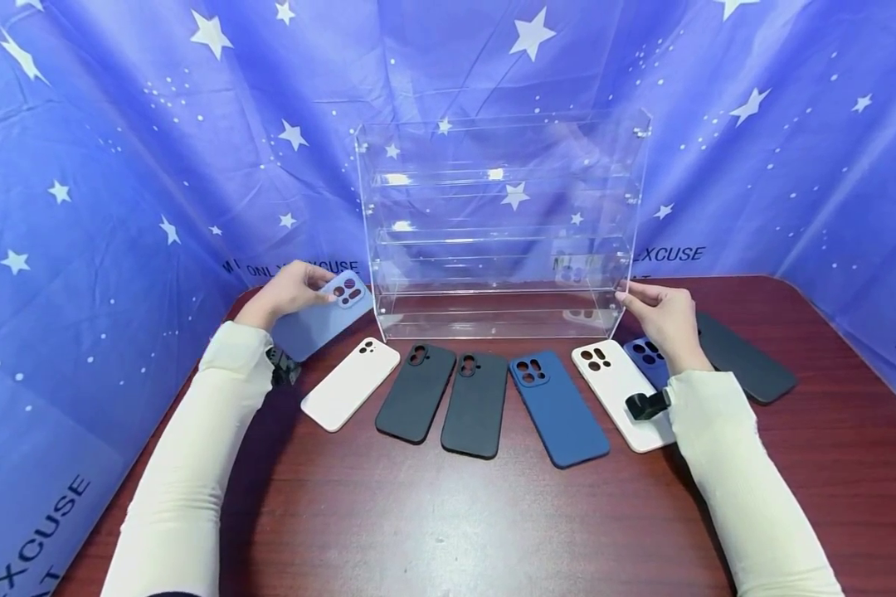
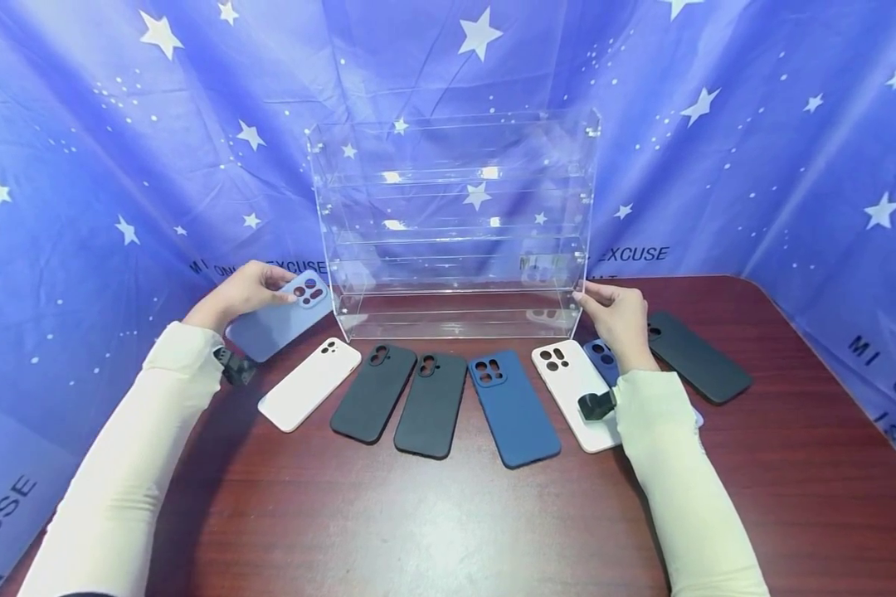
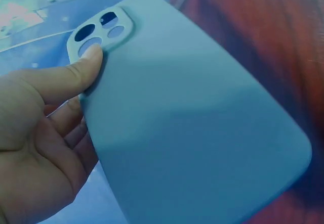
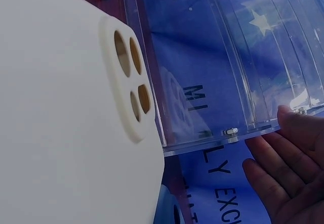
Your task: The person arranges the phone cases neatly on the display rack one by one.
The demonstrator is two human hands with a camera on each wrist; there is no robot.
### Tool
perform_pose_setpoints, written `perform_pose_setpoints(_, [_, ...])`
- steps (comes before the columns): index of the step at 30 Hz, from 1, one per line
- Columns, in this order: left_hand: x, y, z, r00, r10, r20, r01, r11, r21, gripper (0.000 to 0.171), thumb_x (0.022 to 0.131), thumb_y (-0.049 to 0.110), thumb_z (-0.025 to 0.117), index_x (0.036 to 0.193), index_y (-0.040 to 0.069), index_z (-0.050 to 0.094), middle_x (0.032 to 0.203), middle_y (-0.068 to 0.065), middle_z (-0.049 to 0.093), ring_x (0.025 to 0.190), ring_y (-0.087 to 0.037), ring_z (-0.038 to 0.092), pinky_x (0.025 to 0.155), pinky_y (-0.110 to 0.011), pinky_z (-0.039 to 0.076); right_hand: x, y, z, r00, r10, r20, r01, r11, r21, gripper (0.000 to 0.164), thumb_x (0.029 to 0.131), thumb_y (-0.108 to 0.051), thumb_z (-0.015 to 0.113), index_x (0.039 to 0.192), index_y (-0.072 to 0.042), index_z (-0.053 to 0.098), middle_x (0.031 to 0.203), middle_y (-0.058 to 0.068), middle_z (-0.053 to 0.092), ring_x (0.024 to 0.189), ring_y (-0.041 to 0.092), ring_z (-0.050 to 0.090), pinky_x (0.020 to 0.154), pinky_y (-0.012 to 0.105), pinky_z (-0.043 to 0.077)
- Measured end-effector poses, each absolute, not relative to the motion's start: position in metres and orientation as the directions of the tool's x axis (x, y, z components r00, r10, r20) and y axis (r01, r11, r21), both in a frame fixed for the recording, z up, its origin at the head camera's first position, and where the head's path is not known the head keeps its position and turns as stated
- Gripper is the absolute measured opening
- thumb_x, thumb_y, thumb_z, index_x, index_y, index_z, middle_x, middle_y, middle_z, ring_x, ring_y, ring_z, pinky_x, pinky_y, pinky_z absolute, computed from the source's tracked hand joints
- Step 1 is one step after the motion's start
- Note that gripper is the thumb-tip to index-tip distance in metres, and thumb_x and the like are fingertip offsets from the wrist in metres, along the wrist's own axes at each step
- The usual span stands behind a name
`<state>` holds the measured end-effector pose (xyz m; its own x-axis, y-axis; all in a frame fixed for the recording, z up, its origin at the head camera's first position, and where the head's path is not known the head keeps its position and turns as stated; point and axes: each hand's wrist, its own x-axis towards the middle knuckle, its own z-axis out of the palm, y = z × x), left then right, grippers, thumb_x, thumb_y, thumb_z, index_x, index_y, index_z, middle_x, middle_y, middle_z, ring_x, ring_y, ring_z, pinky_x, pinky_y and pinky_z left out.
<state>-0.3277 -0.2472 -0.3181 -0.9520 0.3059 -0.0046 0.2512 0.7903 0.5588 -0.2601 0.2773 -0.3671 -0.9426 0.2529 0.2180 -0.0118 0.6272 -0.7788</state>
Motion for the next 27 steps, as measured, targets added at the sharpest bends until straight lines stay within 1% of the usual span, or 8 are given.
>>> perform_pose_setpoints(3, [-0.322, -0.248, -0.300, -0.954, 0.298, 0.033, 0.264, 0.784, 0.561, 0.036, 0.085, 0.010, 0.070, 0.117, -0.004, 0.063, 0.095, -0.019, 0.070, 0.075, -0.013, 0.060, 0.069, -0.026, 0.047, -0.260, 0.277, -0.367, -0.944, 0.252, 0.211, -0.010, 0.619, -0.785, 0.046, 0.090, -0.038, 0.063, 0.121, -0.004, 0.063, 0.115, 0.018, 0.063, 0.117, 0.027, 0.054, 0.093, 0.038, 0.047])
perform_pose_setpoints(8, [-0.309, -0.251, -0.267, -0.953, 0.270, 0.136, 0.296, 0.748, 0.594, 0.037, 0.083, 0.012, 0.072, 0.116, -0.004, 0.064, 0.092, -0.015, 0.070, 0.069, -0.002, 0.058, 0.061, -0.017, 0.046, -0.258, 0.277, -0.366, -0.947, 0.248, 0.202, -0.007, 0.616, -0.788, 0.047, 0.090, -0.039, 0.062, 0.121, -0.005, 0.063, 0.118, 0.017, 0.062, 0.118, 0.026, 0.053, 0.091, 0.033, 0.047])
perform_pose_setpoints(13, [-0.297, -0.251, -0.240, -0.936, 0.258, 0.240, 0.352, 0.690, 0.633, 0.035, 0.081, 0.007, 0.073, 0.113, -0.005, 0.065, 0.081, -0.003, 0.071, 0.066, 0.003, 0.059, 0.057, -0.015, 0.046, -0.258, 0.277, -0.365, -0.952, 0.232, 0.201, -0.017, 0.614, -0.789, 0.047, 0.091, -0.039, 0.060, 0.122, -0.004, 0.062, 0.122, 0.018, 0.060, 0.122, 0.029, 0.049, 0.094, 0.042, 0.045])
perform_pose_setpoints(16, [-0.291, -0.245, -0.228, -0.917, 0.280, 0.283, 0.397, 0.682, 0.614, 0.034, 0.080, 0.005, 0.075, 0.112, -0.003, 0.067, 0.077, 0.003, 0.070, 0.065, 0.002, 0.059, 0.058, -0.015, 0.046, -0.258, 0.277, -0.366, -0.951, 0.228, 0.208, -0.024, 0.617, -0.786, 0.047, 0.091, -0.039, 0.060, 0.122, -0.003, 0.062, 0.122, 0.019, 0.060, 0.122, 0.030, 0.049, 0.094, 0.042, 0.045])
perform_pose_setpoints(18, [-0.288, -0.237, -0.219, -0.899, 0.316, 0.303, 0.437, 0.690, 0.578, 0.034, 0.079, 0.006, 0.075, 0.111, -0.001, 0.068, 0.077, 0.002, 0.070, 0.066, 0.001, 0.060, 0.059, -0.015, 0.045, -0.258, 0.277, -0.366, -0.948, 0.234, 0.216, -0.026, 0.619, -0.785, 0.046, 0.091, -0.038, 0.061, 0.121, -0.003, 0.063, 0.121, 0.019, 0.060, 0.122, 0.029, 0.050, 0.093, 0.040, 0.045])
perform_pose_setpoints(21, [-0.283, -0.223, -0.207, -0.872, 0.372, 0.319, 0.490, 0.692, 0.531, 0.033, 0.080, 0.007, 0.075, 0.112, 0.002, 0.069, 0.082, -0.007, 0.072, 0.067, 0.001, 0.061, 0.062, -0.015, 0.046, -0.258, 0.276, -0.366, -0.945, 0.238, 0.224, -0.029, 0.621, -0.784, 0.045, 0.090, -0.037, 0.062, 0.120, -0.003, 0.063, 0.117, 0.019, 0.062, 0.119, 0.029, 0.052, 0.093, 0.040, 0.046])
perform_pose_setpoints(23, [-0.280, -0.212, -0.199, -0.859, 0.396, 0.325, 0.512, 0.688, 0.514, 0.034, 0.080, 0.008, 0.075, 0.113, 0.003, 0.068, 0.087, -0.012, 0.072, 0.070, 0.002, 0.062, 0.064, -0.014, 0.047, -0.258, 0.276, -0.367, -0.944, 0.240, 0.228, -0.029, 0.625, -0.780, 0.044, 0.090, -0.036, 0.062, 0.120, -0.003, 0.063, 0.115, 0.019, 0.062, 0.119, 0.028, 0.052, 0.094, 0.041, 0.046])
perform_pose_setpoints(27, [-0.278, -0.186, -0.183, -0.830, 0.425, 0.362, 0.558, 0.650, 0.516, 0.033, 0.081, 0.007, 0.074, 0.113, 0.002, 0.068, 0.092, -0.017, 0.071, 0.072, 0.002, 0.062, 0.068, -0.013, 0.049, -0.258, 0.277, -0.366, -0.943, 0.232, 0.237, -0.043, 0.622, -0.782, 0.044, 0.091, -0.034, 0.062, 0.120, -0.002, 0.063, 0.114, 0.019, 0.063, 0.119, 0.029, 0.052, 0.096, 0.044, 0.045])
